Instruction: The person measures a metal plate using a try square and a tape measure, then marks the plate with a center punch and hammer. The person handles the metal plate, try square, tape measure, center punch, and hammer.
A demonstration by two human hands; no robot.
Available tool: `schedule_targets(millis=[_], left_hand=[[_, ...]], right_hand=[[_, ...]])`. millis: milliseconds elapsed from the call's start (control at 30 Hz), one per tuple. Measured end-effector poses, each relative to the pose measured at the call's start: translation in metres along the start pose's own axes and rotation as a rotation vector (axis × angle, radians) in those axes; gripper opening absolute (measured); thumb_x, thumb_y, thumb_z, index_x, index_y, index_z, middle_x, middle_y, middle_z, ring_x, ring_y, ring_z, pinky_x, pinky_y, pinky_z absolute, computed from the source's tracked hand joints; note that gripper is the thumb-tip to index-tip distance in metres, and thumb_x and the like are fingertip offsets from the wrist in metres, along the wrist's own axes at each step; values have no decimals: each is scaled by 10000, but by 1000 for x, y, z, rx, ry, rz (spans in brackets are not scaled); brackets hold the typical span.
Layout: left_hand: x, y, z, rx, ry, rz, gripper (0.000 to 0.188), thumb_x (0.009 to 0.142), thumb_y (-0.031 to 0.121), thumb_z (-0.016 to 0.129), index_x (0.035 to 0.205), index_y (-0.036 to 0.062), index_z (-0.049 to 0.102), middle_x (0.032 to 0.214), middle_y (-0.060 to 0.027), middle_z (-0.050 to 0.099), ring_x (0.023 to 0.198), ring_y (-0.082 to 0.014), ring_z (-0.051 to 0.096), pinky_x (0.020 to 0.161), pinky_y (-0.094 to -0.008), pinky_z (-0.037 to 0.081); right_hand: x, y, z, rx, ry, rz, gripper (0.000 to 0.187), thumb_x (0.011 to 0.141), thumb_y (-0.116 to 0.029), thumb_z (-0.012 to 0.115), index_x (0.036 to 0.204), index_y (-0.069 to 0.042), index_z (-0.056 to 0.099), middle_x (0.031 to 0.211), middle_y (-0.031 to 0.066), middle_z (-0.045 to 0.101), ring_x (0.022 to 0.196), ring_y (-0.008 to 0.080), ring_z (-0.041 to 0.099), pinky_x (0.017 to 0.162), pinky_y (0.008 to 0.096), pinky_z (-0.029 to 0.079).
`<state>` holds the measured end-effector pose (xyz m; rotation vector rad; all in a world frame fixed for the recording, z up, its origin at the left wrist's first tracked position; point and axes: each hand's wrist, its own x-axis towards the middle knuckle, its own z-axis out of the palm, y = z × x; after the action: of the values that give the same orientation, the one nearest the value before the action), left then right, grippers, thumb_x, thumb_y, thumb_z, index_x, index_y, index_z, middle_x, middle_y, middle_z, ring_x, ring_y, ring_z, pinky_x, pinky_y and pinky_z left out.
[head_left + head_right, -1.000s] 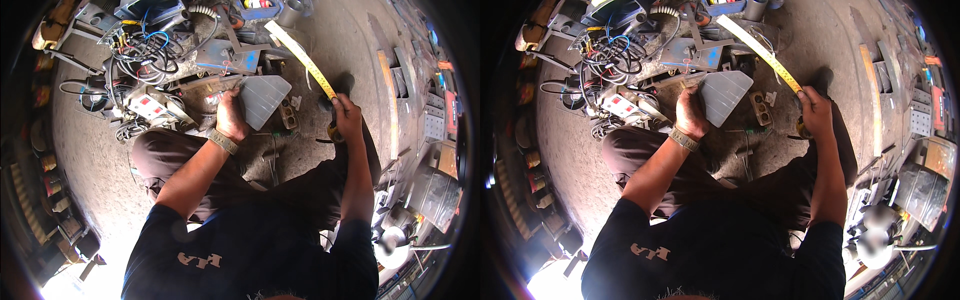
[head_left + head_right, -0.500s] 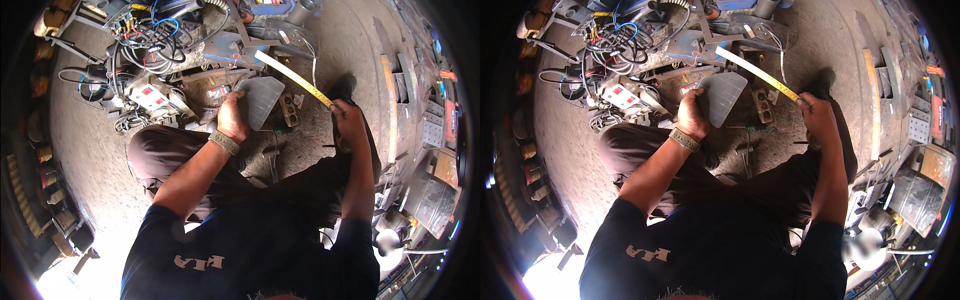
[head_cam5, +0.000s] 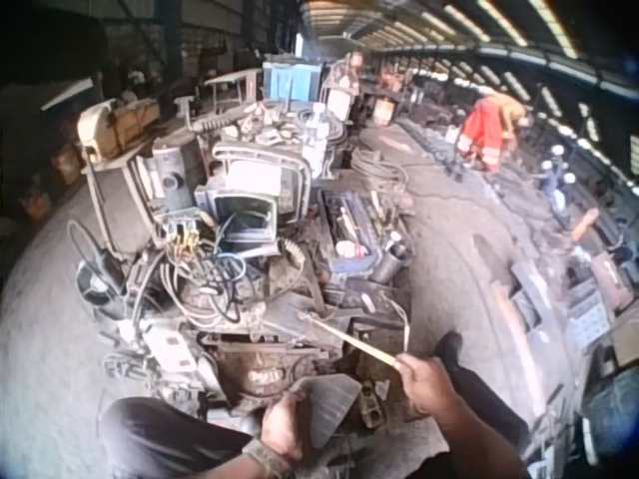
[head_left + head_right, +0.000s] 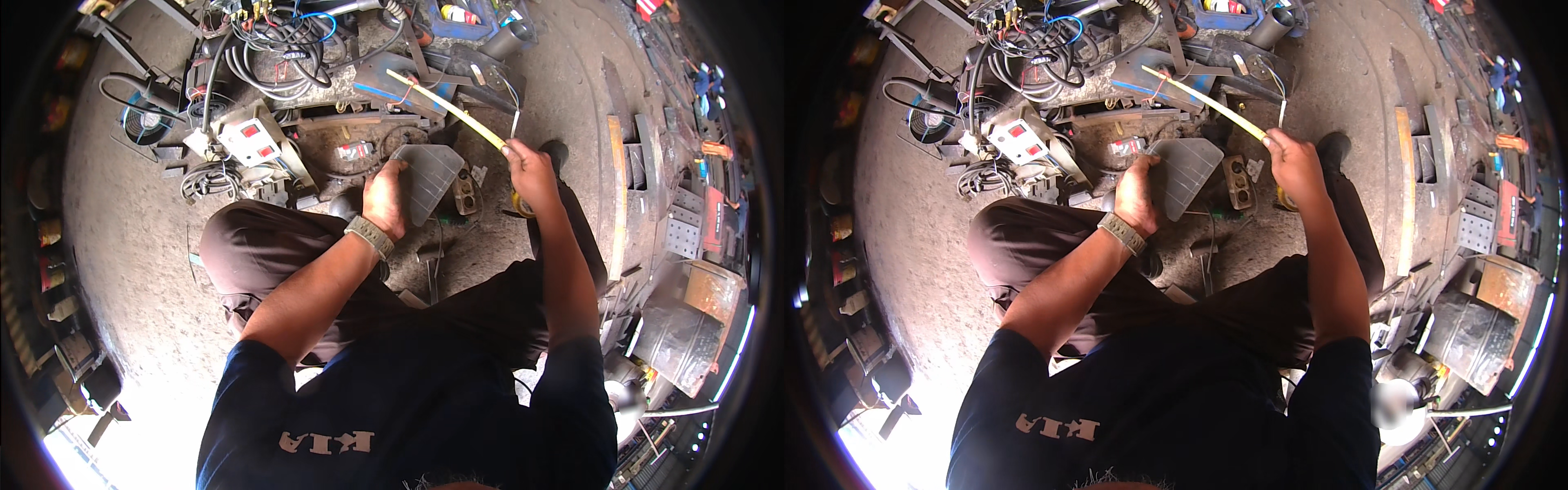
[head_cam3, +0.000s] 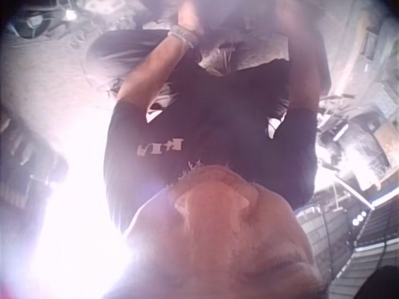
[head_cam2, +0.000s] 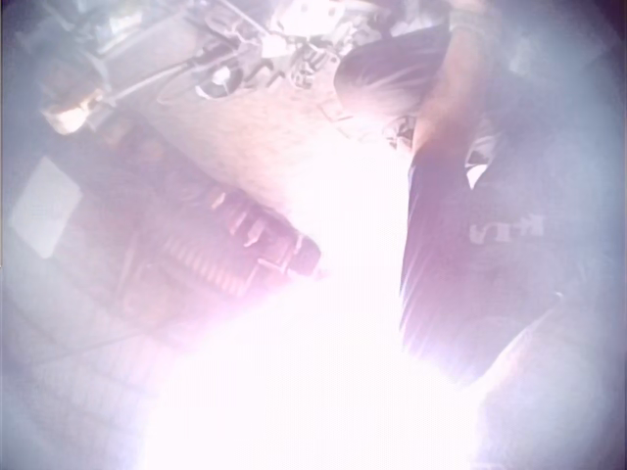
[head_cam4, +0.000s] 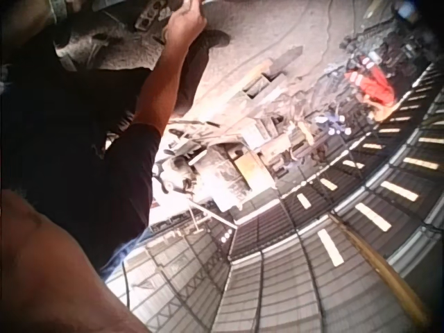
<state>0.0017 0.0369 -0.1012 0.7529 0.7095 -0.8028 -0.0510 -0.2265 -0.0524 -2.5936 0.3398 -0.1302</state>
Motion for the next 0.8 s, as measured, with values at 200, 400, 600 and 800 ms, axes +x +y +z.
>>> schedule_targets(millis=[200, 400, 600, 800], left_hand=[[-12, 9, 6, 14, -3, 10, 280, 908, 271, 602, 1092, 60, 605, 975, -103, 664, 856, -263, 669, 755, -432, 581], [-5, 7, 0, 35, -4, 47, 269, 905, 263, 602, 1074, 54, 605, 948, -94, 651, 826, -250, 660, 725, -417, 580], [-3, 8, -1, 15, 6, 43, 335, 892, 243, 614, 1100, -16, 657, 990, -119, 680, 848, -233, 671, 731, -393, 571], [-1, 9, -1, 29, -27, 30, 365, 893, 238, 608, 1143, -26, 638, 1005, -133, 678, 856, -239, 676, 740, -389, 576]], right_hand=[[14, -5, 31, -80, 188, -200, 185, 978, -181, 658, 1093, -39, 691, 814, 222, 673, 713, 407, 666, 622, 398, 513], [26, -2, 26, -31, 42, -28, 182, 982, -199, 629, 1100, -77, 695, 834, 245, 660, 793, 441, 657, 665, 474, 515], [44, -6, 13, -50, -14, -16, 199, 984, -187, 618, 1118, -63, 696, 849, 262, 655, 836, 452, 653, 675, 462, 519], [51, -16, 6, -107, -13, -8, 197, 978, -177, 617, 1109, -50, 692, 871, 268, 657, 865, 454, 651, 696, 469, 521]])
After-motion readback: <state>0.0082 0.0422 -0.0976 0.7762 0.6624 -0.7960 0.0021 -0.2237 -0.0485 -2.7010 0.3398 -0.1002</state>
